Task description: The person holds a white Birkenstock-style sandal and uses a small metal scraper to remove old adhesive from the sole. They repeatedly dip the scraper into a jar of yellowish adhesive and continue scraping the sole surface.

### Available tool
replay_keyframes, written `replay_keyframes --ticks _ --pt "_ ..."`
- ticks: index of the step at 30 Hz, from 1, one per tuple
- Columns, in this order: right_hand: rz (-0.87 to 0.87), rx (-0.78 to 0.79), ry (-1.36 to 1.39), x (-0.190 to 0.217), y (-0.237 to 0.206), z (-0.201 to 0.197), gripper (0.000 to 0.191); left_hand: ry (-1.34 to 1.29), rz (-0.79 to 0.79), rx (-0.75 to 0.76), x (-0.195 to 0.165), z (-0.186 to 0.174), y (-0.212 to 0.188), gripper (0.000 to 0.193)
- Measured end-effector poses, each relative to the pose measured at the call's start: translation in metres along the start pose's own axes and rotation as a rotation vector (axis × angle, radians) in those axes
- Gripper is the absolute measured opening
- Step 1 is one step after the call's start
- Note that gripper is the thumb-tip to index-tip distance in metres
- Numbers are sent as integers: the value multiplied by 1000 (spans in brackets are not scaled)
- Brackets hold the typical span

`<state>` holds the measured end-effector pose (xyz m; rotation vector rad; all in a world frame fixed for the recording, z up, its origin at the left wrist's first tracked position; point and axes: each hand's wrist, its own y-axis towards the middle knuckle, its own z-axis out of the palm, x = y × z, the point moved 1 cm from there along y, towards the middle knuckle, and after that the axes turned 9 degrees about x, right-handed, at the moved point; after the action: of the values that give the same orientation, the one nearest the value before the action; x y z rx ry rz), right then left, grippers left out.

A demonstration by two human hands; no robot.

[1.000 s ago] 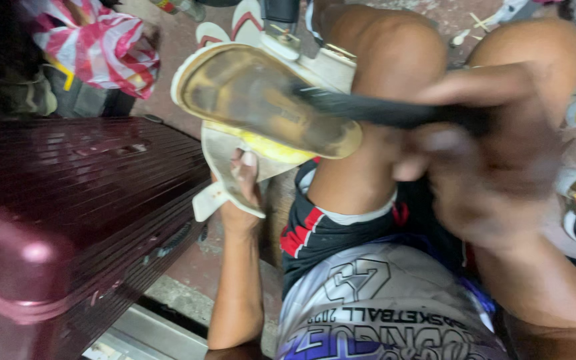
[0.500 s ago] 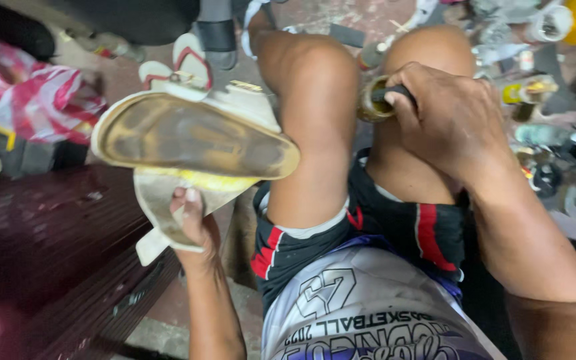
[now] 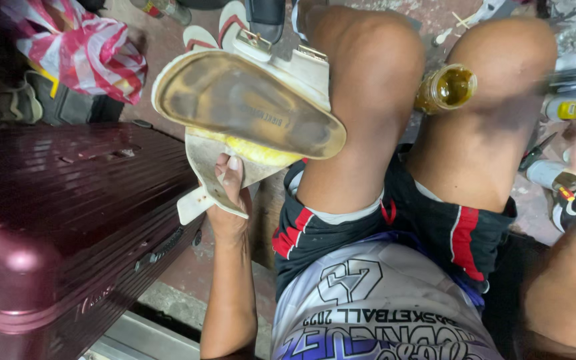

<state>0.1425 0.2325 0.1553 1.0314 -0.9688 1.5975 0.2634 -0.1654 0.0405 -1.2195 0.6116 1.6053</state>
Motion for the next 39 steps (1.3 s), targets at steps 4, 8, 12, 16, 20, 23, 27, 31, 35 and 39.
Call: replay_keyframes --ticks 4,8,12,16,20,23,27,31,35,39 --pt "-127 8 273 7 -5 23 17 14 -37 -51 2 -1 0 37" --pt "-141 -33 -47 24 -12 60 19 16 -26 -20 -4 7 1 51" --pt "-119 232 -739 24 -14 107 23 79 11 45 -15 16 3 60" --pt "-402 558 -944 -9 5 150 29 100 8 59 -25 27 1 65" --pt "-472 557 -921 -26 14 172 34 173 24 92 -34 35 2 62" --pt "-423 535 -928 -35 22 183 34 143 45 137 -38 39 1 65" --pt "-436 539 -875 -44 33 192 32 154 21 143 -42 43 -3 75" --pt "-492 524 -842 -46 40 202 29 194 0 132 -45 44 -2 75" --pt "-537 551 -870 -41 45 207 29 207 -17 115 -46 44 -2 74" --pt "-577 586 -937 -36 47 205 37 260 22 132 -45 42 -2 72"
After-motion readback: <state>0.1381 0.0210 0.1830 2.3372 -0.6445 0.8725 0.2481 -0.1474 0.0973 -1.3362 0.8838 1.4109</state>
